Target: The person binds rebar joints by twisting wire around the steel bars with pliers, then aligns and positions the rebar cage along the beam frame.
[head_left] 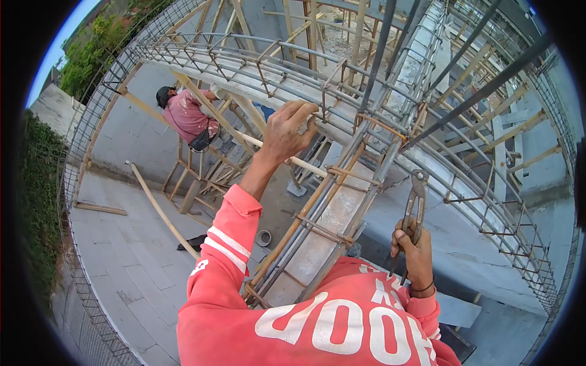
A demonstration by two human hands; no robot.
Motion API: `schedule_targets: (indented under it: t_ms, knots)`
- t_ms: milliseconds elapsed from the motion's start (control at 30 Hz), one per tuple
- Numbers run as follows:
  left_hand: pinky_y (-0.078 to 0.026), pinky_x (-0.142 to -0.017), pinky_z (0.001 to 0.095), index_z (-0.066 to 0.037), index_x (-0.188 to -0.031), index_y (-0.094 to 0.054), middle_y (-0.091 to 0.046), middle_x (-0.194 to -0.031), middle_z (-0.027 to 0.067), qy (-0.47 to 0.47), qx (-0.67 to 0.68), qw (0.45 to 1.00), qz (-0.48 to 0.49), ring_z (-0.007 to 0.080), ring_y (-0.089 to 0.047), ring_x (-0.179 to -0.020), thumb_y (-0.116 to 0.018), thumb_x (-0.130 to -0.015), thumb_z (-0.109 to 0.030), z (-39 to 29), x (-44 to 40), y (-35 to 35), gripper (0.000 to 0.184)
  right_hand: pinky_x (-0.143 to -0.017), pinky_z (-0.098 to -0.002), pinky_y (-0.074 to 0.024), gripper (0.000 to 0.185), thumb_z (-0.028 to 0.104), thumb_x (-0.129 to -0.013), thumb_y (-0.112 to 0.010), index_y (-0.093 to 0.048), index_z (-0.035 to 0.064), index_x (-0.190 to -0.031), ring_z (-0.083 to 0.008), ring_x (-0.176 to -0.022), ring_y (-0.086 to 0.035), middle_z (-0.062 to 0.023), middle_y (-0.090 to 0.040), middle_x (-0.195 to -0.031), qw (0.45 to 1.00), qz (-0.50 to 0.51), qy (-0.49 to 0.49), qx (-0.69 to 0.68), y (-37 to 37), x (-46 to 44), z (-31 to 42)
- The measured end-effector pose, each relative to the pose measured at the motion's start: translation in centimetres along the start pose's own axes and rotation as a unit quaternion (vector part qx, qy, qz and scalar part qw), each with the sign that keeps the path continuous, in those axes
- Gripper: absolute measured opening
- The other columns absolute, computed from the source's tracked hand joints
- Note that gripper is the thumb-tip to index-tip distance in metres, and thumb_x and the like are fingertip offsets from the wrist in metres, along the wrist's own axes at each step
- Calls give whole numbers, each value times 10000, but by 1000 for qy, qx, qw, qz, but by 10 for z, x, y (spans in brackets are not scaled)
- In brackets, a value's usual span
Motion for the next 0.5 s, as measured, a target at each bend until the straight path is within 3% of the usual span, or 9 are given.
schedule_targets:
  t_ms: [200, 333, 400, 433, 500]
  knots:
    - [-536, -752, 420, -46, -993, -654, -649, -943, 94, -43, -51, 991, 118, 317, -655, -884, -668, -836, 31, -5, -25, 17, 175, -531, -265, -445, 137, 117, -979, -607, -565, 1, -918, -109, -565, -545, -26, -569, -688, 999, 29, 5, 39, -4, -3, -7]
    - [-523, -724, 399, -35, -1000, -650, -634, -939, 109, -68, -1, 988, 140, 318, -644, -840, -641, -856, 44, 6, -26, 13, 165, -532, -263, -446, 146, 124, -971, -619, -568, 0, -911, -107, -563, -551, -26, -574, -688, 997, 44, 7, 56, -6, -2, -10]
    - [-502, -684, 343, -20, -998, -633, -606, -932, 111, 18, 122, 988, 89, 253, -635, -785, -617, -899, 48, 20, -11, -3, 121, -529, -261, -446, 137, 115, -964, -627, -572, 0, -915, -104, -557, -551, -22, -575, -689, 998, 43, 2, 46, -5, -4, -14]
    - [-502, -684, 343, -20, -998, -633, -606, -932, 111, 13, 122, 988, 90, 253, -635, -785, -617, -899, 48, 22, -5, -11, 121, -529, -261, -446, 137, 115, -964, -627, -572, 0, -915, -104, -557, -551, -22, -575, -689, 998, 41, 6, 43, -5, -4, -15]
    - [-483, -666, 288, -14, -986, -621, -584, -938, 84, 113, 214, 970, -3, 159, -606, -765, -598, -945, 45, 21, 12, -28, 75, -527, -259, -446, 124, 102, -957, -630, -573, 2, -913, -102, -555, -553, -22, -574, -688, 998, 42, -1, 50, -2, -5, -17]
Point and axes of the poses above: each hand's wrist, its own x-axis away from the middle knuckle, its own y-axis out of the back of the hand, z = x × y, the point moved 1 cm from there along -x, towards the middle knuckle
